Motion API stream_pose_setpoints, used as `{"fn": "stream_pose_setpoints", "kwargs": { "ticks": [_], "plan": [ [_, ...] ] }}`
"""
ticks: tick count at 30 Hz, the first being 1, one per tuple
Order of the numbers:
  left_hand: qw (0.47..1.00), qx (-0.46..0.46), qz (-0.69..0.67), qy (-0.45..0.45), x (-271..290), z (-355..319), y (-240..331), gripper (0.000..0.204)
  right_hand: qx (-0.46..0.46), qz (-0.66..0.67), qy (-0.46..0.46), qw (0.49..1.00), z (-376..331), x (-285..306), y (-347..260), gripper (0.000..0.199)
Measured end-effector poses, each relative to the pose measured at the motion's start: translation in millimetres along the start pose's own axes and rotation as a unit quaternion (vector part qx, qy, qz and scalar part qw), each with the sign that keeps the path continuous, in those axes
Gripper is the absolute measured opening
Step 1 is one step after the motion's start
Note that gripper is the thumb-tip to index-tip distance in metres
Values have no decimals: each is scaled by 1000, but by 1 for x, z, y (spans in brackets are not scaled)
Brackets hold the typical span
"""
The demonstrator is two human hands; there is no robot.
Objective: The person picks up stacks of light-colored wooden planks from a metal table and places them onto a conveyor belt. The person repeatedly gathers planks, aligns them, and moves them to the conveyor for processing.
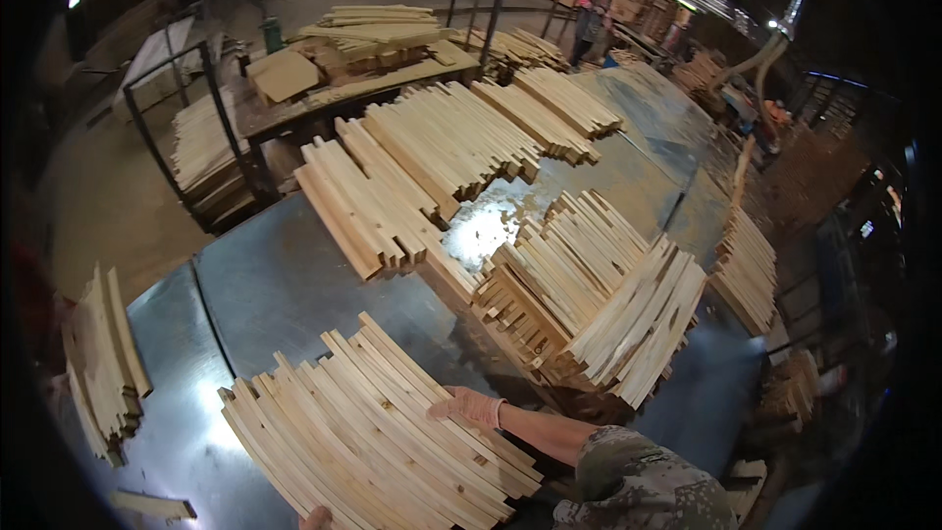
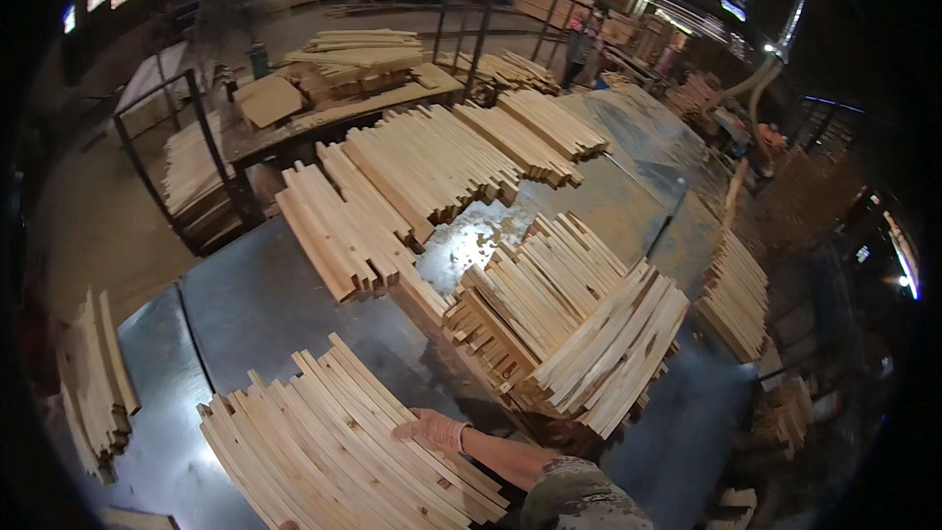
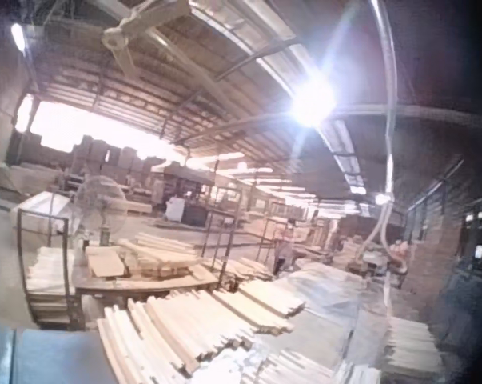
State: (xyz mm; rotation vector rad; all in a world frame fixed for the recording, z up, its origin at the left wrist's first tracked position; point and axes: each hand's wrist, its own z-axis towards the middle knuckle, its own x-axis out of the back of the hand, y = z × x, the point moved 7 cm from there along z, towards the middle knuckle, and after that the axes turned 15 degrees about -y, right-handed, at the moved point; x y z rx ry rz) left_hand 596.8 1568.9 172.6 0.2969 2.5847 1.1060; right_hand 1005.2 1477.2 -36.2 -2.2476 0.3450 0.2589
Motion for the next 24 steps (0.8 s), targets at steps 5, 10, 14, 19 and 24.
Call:
{"fn": "stream_pose_setpoints", "kwargs": {
  "ticks": [5, 10, 14, 19, 24],
  "plan": [
    [981, -111, -139, 75, 42, -64, -68, 50, 91, 58, -195, 975, -76, -74, -102, 53],
    [947, -236, -206, 66, 46, -151, -97, 71, 43, 30, -252, 966, -81, -129, -118, 49],
    [917, -322, -160, 172, 59, -240, -126, 69, 93, 12, -347, 933, -101, -219, -131, 54],
    [884, -333, -175, 277, 64, -359, -218, 93, 76, -97, -443, 888, -73, -300, -74, 78],
    [808, -347, -218, 423, 53, -478, -322, 110, 44, -159, -542, 824, -172, -433, -21, 92]
  ]
}}
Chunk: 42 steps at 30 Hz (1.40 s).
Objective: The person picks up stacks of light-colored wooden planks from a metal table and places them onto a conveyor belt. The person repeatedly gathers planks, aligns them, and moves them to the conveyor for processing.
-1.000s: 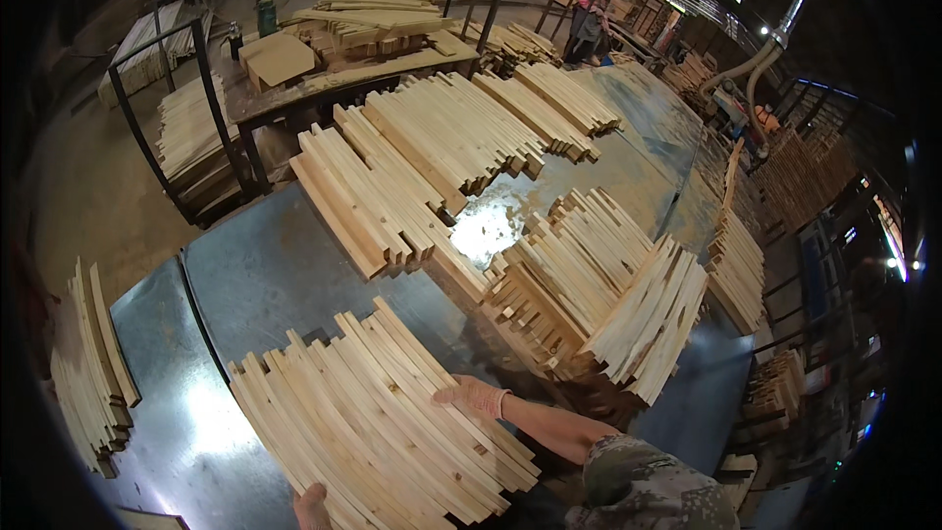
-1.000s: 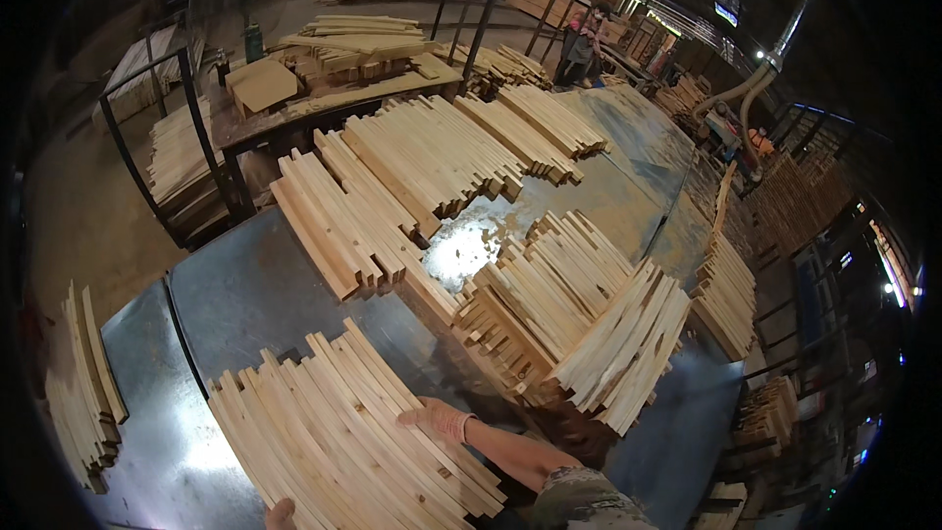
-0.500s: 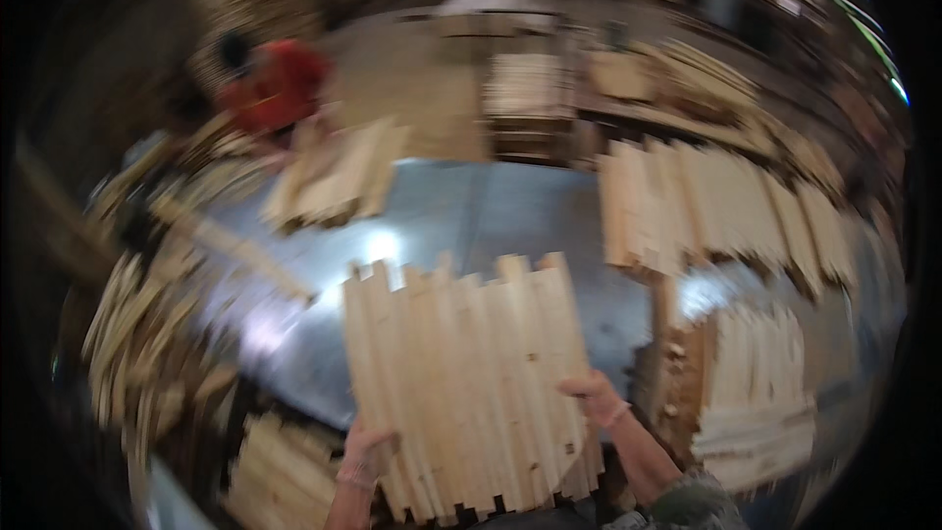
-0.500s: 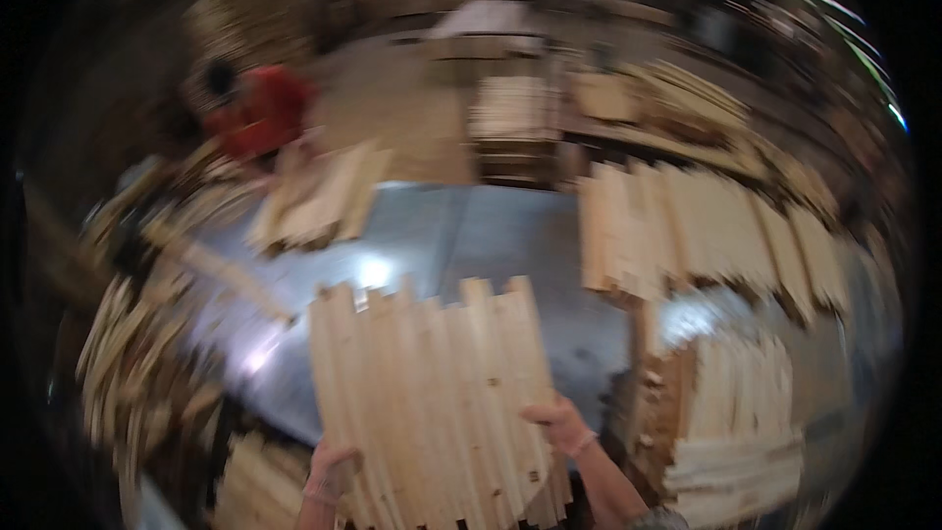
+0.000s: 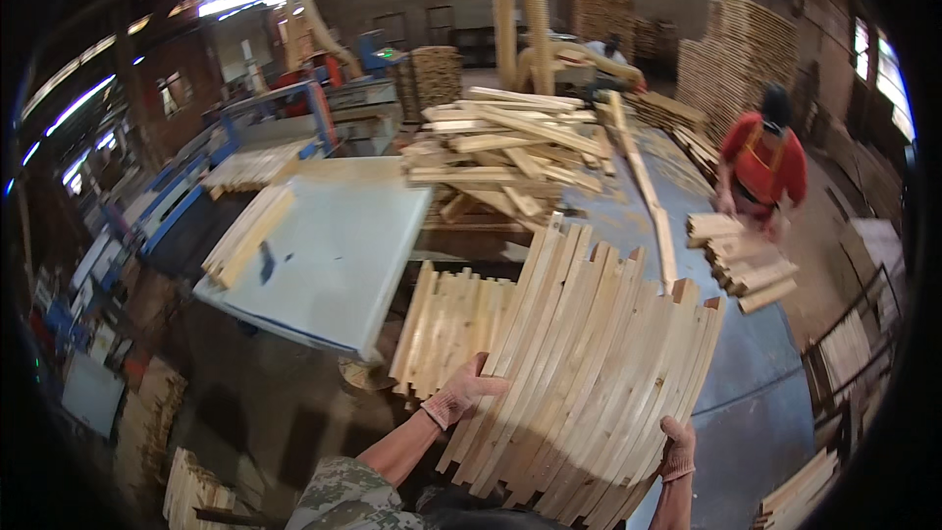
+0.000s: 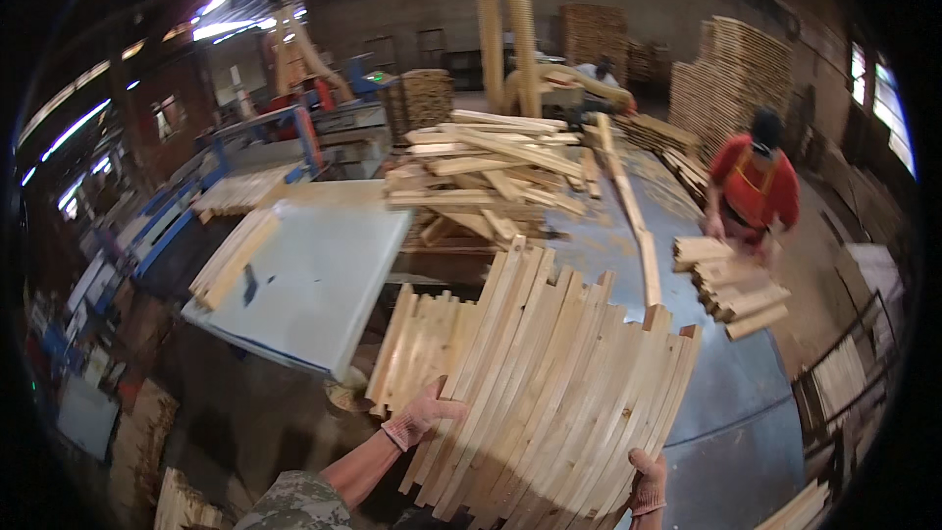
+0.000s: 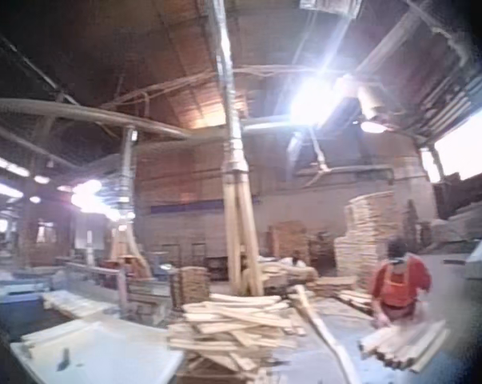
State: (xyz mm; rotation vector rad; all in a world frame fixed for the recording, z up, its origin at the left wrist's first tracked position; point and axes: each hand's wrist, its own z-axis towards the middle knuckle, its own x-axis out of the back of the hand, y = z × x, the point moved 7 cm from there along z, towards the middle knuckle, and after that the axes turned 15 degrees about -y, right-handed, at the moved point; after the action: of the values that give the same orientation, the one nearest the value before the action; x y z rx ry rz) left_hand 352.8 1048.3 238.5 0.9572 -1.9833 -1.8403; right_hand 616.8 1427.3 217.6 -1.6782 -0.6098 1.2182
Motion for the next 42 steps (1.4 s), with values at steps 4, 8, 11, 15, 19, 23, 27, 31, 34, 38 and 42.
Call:
{"fn": "stream_pose_setpoints", "kwargs": {
  "ticks": [4, 8, 11, 15, 19, 23, 27, 31, 34, 38, 42],
  "plan": [
    [987, -44, -149, 28, 139, -64, -21, 70, -42, 6, -115, 992, 65, -150, 35, 90],
    [988, -45, -110, 98, 232, -154, 47, 68, -117, -10, -180, 977, 107, -295, 85, 83],
    [982, -41, -132, 131, 321, -207, 57, 71, -175, -9, -225, 958, 153, -356, 163, 75],
    [973, 16, -129, 192, 431, -260, 55, 79, -194, 17, -296, 935, 189, -460, 227, 44],
    [967, 74, -60, 238, 524, -285, 44, 104, -243, -38, -216, 945, 208, -534, 275, 24],
    [966, 72, 28, 245, 604, -277, 26, 85, -236, -37, -183, 954, 229, -574, 303, 29],
    [965, 156, 156, 145, 604, -245, 117, 116, -205, -52, -149, 966, 249, -599, 299, 37],
    [844, 310, 369, 236, 655, -221, 151, 124, -165, -62, -149, 973, 281, -631, 307, 50],
    [850, 297, 373, 224, 706, -194, 172, 124, -173, -49, -138, 974, 306, -664, 314, 55],
    [831, 295, 415, 223, 765, -160, 186, 119, -165, -45, -121, 978, 348, -703, 333, 57],
    [765, 192, 527, 317, 819, -174, 226, 105, -146, -43, -148, 977, 380, -752, 353, 49]
  ]
}}
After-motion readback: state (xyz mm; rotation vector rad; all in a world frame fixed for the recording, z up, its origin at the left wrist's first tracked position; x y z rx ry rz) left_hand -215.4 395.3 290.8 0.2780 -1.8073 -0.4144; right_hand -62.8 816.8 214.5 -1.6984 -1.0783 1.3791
